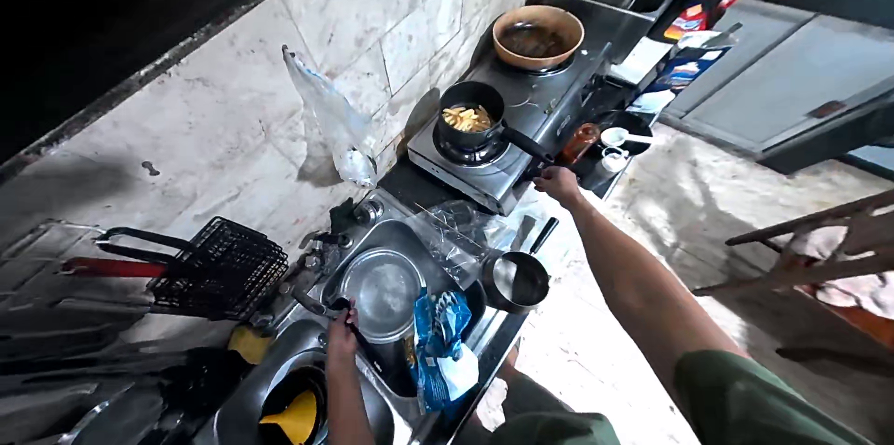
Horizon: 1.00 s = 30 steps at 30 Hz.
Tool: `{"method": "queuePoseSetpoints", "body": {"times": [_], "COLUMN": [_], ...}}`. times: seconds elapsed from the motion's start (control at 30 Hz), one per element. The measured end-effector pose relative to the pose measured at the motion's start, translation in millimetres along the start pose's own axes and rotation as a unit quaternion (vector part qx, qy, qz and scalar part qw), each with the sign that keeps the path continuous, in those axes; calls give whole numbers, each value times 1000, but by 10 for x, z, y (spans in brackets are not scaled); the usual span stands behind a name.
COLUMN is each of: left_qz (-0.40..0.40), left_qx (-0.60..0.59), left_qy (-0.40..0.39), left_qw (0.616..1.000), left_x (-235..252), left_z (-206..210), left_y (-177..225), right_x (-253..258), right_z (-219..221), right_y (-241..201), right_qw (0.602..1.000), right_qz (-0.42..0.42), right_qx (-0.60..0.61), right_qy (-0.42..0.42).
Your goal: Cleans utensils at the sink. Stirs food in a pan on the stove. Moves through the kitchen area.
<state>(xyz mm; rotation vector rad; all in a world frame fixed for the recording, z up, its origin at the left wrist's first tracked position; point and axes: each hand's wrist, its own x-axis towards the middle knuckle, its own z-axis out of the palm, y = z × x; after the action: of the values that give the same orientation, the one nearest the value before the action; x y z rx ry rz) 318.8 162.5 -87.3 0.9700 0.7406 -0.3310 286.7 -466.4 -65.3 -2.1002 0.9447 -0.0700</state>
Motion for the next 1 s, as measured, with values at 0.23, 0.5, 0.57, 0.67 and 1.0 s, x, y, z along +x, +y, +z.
{"method": "queuePoseSetpoints", "body": {"times": [0.23,0.5,0.57,0.67,1.0], "left_qz": [-2,56,71,82,88], "left_qx": [-14,26,19,-1,36], "left_qy": [13,50,40,13,69], "left_qw": [1000,997,996,997,993], "left_x": [-81,-140,-205,-163,-86], "left_z": [137,391,453,316,230], "left_y": [11,-220,-253,-195,22], "right_x": [-256,-2850,-3187,-3470,-3786], "right_z": [-183,1508,2067,2555,2660], "right_y": [-293,-1606,-1730,-1765,-2043], "right_qw": [976,927,886,867,906], "right_qz": [-7,-110,-60,26,-27], "right_qx": [-216,-26,22,92,-35], "right_qy": [35,-359,-459,-489,-421]}}
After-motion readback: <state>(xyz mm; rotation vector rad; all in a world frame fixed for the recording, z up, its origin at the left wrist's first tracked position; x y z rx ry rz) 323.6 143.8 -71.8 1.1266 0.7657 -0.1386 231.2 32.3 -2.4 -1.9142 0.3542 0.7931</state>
